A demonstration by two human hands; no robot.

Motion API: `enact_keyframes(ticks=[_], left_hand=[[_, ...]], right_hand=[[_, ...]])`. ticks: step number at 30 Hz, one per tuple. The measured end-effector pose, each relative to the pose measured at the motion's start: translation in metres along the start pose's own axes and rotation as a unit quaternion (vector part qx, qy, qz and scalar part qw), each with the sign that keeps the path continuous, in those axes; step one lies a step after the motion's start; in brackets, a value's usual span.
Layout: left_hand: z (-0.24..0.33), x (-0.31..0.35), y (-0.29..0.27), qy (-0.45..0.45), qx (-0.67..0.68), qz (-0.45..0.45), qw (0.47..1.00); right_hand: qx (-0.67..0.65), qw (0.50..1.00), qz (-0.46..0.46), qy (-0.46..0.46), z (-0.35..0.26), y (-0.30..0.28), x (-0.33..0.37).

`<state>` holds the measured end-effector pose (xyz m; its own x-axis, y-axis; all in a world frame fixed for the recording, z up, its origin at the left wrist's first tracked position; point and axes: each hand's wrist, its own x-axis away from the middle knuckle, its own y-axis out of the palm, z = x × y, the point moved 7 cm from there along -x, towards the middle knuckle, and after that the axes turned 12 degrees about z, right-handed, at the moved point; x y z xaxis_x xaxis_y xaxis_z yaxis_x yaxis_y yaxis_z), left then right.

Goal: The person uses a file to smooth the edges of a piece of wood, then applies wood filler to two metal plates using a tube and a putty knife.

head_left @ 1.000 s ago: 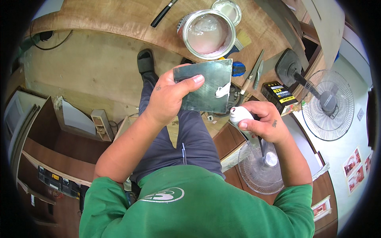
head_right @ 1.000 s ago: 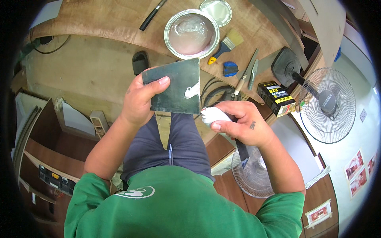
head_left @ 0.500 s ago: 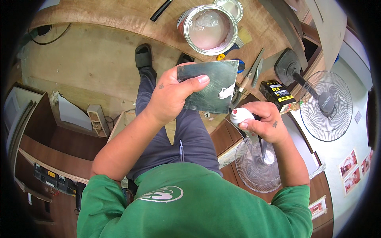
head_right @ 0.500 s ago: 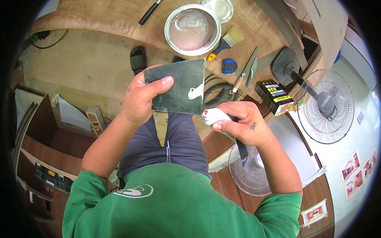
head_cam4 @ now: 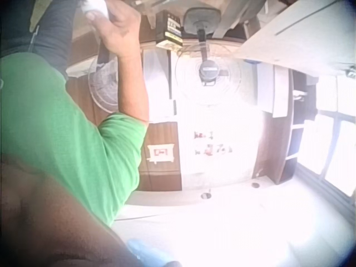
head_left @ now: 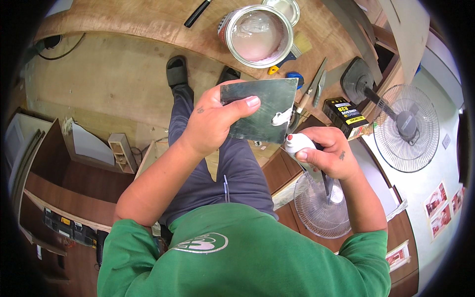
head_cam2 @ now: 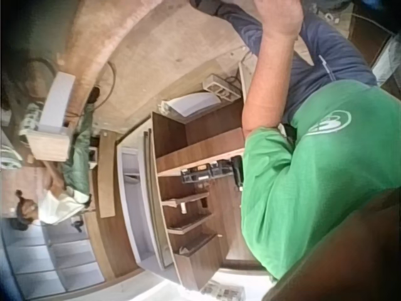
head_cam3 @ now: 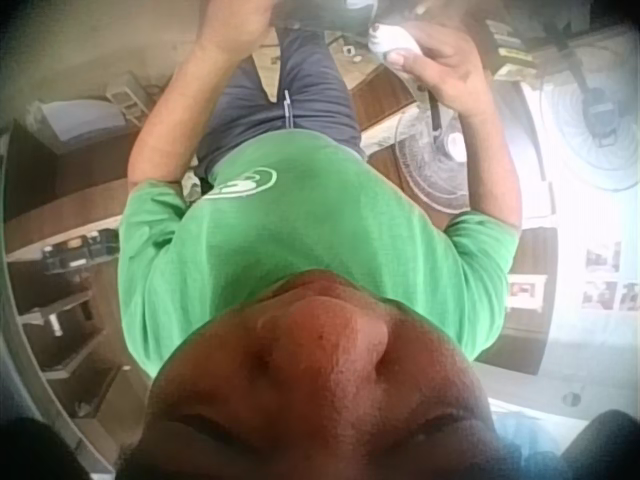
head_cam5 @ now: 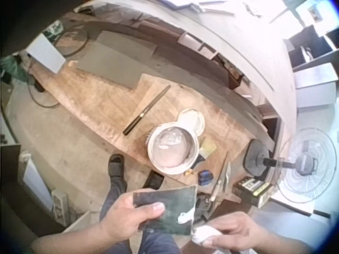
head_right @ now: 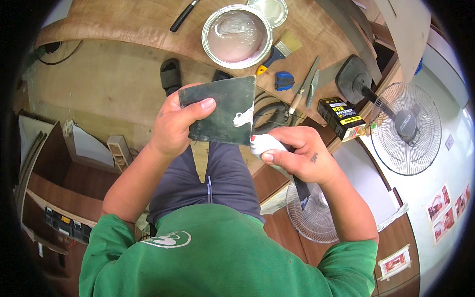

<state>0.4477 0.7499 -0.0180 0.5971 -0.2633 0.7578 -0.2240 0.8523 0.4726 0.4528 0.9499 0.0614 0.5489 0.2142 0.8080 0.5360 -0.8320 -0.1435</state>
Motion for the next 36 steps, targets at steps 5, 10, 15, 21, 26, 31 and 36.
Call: enact_keyframes(ticks=[5, 10, 15, 21, 26, 31, 36], left_hand=[[-0.002, 0.0, -0.001, -0.013, -0.006, -0.02, 1.0], [0.001, 0.0, 0.001, -0.021, -0.01, -0.043, 0.999], [0.002, -0.001, 0.002, -0.042, -0.027, -0.075, 0.996], [0.003, -0.004, -0.001, -0.019, -0.069, -0.063, 0.995], [0.001, -0.004, -0.001, -0.021, -0.063, -0.078, 0.995], [0.001, -0.004, -0.002, -0.015, -0.062, -0.078, 0.995], [0.0, -0.003, -0.001, -0.02, -0.059, -0.088, 0.994]], right_hand=[[-0.022, 0.998, -0.006, 0.06, 0.003, 0.001, 0.001], [0.004, 0.997, -0.026, 0.068, 0.001, 0.001, 0.001], [-0.005, 0.998, -0.045, 0.038, 0.003, 0.002, 0.0], [-0.01, 0.995, -0.075, 0.069, -0.003, 0.005, -0.001], [0.013, 0.993, -0.087, 0.073, -0.004, 0.007, -0.001], [0.025, 0.993, -0.092, 0.068, -0.001, 0.009, -0.002], [-0.003, 0.994, -0.084, 0.069, -0.006, 0.011, -0.003]])
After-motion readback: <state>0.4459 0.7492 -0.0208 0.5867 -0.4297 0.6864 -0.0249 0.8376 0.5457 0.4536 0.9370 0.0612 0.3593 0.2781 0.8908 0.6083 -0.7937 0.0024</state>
